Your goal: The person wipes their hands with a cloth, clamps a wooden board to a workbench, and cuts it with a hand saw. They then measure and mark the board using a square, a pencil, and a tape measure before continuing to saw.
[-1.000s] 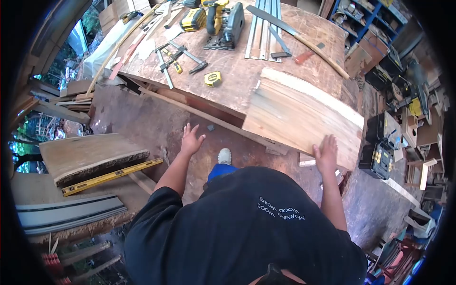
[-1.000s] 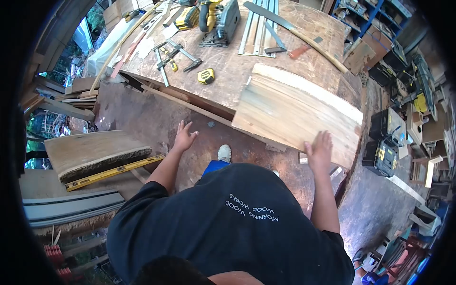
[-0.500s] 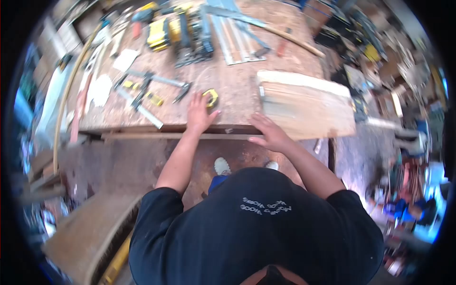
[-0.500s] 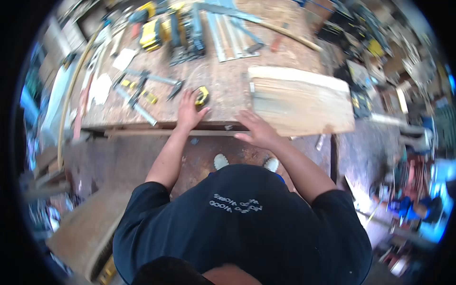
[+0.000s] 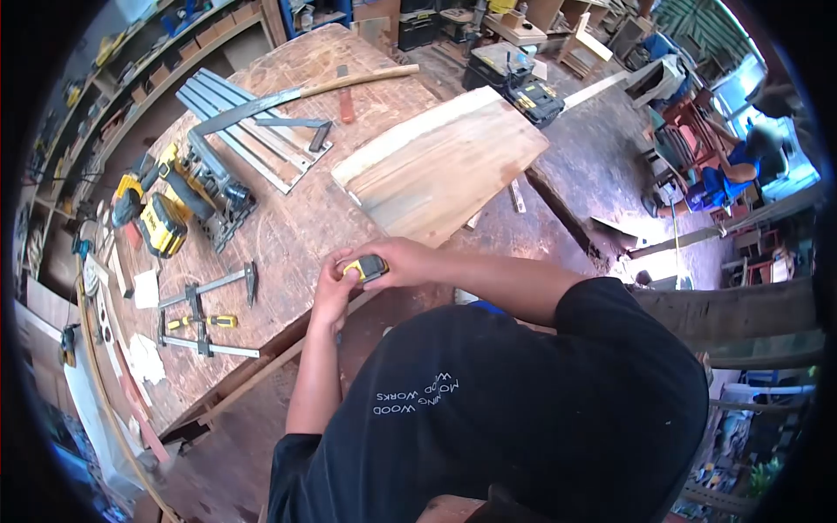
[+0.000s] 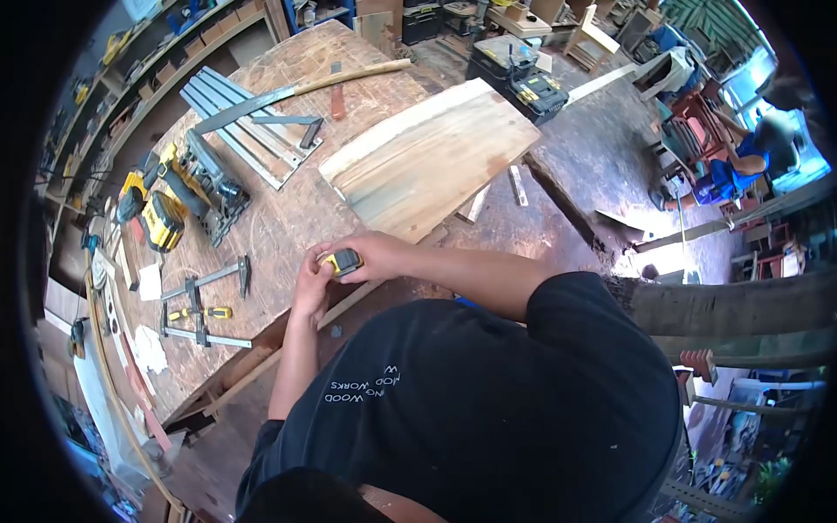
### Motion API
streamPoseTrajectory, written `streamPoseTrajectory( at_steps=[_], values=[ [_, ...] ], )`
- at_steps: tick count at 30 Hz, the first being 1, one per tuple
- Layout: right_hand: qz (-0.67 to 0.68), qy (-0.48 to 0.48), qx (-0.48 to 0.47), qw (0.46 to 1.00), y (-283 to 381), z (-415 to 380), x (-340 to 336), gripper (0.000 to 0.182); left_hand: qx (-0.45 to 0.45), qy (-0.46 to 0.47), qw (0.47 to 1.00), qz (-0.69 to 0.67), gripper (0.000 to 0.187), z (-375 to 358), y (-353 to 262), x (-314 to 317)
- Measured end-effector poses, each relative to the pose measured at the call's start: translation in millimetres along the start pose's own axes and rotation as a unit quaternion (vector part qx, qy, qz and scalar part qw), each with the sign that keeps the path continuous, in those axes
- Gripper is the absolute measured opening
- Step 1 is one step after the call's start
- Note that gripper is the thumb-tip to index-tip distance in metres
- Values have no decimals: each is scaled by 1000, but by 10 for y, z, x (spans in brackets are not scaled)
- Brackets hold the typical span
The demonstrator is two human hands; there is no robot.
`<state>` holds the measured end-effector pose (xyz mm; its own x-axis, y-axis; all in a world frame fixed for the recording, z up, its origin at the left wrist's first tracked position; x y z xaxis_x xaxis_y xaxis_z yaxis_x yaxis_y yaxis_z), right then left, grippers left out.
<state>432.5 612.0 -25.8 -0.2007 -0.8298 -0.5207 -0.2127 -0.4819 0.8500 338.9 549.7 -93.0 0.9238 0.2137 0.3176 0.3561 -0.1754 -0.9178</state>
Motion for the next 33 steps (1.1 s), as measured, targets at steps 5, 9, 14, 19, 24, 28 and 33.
streamPoseTrajectory(
  at_steps=[5,9,14,19,24,28,33],
  values=[
    [-34,-130,-74,988,-106,25,-160,56,-11,-17,976,-217,29,-76,214,-164],
    [-22,-41,-94,995,-25,64,-46,64,-34,-9,983,-179,28,-89,240,-168],
    [-1,26,-50,998,4,1,-19,63,-8,-18,990,-141,16,-24,337,-252],
    [-90,24,-21,995,-397,-199,-214,75,25,-199,973,-110,12,-47,174,-914],
    [-146,23,89,985,-741,-792,-677,79,86,-299,939,-143,15,-187,-59,-1578],
    [-156,50,131,978,-940,-1147,-837,76,70,-266,954,-117,16,-2,34,-1403],
    [-123,8,68,990,-927,-1143,-1068,81,31,-184,982,18,14,394,63,-411]
  ],
)
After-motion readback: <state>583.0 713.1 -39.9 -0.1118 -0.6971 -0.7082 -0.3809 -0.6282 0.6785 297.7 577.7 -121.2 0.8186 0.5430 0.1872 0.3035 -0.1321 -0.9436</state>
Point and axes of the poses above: each hand's wrist, its own z-axis towards the middle knuckle, its own x-axis out of the palm, y = z × x, the point moved 9 cm from there along z, towards the middle knuckle, and after that the axes turned 1 degree about -z, right-handed, at the moved point
